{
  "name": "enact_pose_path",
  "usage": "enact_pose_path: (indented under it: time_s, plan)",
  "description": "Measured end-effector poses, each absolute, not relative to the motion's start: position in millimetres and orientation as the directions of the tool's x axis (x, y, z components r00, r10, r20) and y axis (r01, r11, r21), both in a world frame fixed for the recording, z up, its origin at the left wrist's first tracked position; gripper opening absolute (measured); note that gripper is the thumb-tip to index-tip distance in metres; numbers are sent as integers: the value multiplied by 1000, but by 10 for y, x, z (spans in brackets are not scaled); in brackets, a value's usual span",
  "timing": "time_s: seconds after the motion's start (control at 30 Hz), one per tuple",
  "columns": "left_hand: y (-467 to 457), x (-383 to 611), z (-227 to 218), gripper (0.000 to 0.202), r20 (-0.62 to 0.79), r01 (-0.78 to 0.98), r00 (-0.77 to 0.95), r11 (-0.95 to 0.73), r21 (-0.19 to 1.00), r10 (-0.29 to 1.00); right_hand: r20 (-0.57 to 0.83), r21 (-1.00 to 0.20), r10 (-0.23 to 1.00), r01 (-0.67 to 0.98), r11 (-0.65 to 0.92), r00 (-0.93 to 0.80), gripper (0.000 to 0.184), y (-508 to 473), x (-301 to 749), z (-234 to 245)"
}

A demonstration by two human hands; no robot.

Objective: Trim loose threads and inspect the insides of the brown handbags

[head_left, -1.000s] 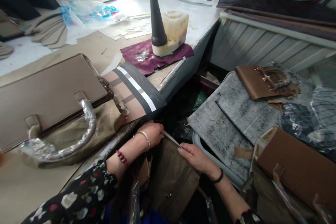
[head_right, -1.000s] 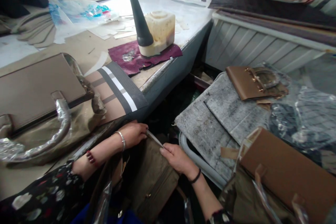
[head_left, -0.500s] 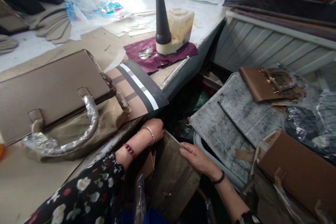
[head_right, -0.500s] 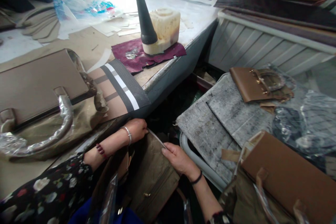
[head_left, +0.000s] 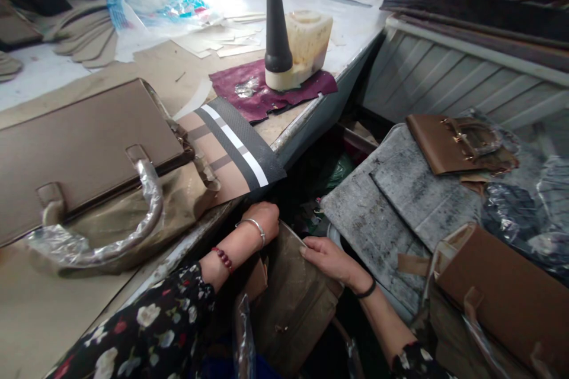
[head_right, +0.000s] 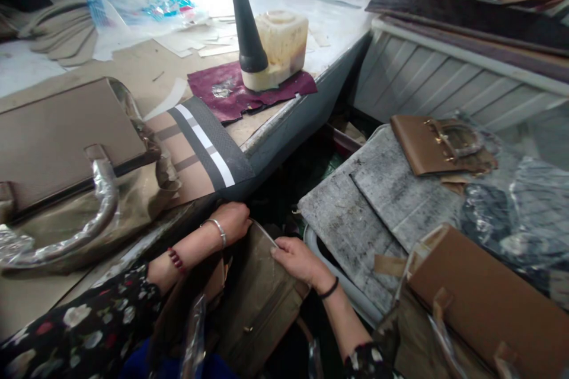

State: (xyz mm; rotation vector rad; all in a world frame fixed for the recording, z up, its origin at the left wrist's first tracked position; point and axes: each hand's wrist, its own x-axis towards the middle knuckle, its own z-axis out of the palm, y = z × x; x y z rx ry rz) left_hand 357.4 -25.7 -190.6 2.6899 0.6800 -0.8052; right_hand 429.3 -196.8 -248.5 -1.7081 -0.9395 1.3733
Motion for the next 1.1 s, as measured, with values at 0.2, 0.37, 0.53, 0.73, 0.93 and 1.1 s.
enact_pose_path:
  time_s: [0.2, 0.37, 0.53, 0.73, 0.93, 1.1]
  plan:
    - [-228, 3558, -1904, 30, -560, 488, 750, -866, 110, 352, -422, -867, 885, 199, -458, 196, 38, -1839, 4291, -2585]
    - [-221, 3551, -1886, 29, -564, 486, 749, -867, 114, 346, -389, -845, 905, 324, -425, 171, 31, -1640, 4318, -2549]
    - [-207, 3549, -1889, 30, -570, 497, 740, -861, 107, 357, -402, -767, 886, 444, -464, 232, 28, -1435, 4296, -2516]
    - [-181, 3529, -1849, 29, -561, 484, 748, -870, 95, 355, -367, -743, 876, 468, -478, 313, 27, -1364, 4221, -2539]
    - [-213, 3437, -1734, 20, -559, 437, 765, -895, 88, 319, -348, -796, 888, 405, -449, 302, 29, -1520, 4218, -2580]
    - [-229, 3357, -1691, 22, -527, 446, 776, -892, 71, 346, -321, -832, 895, 358, -423, 311, 29, -1618, 4186, -2566]
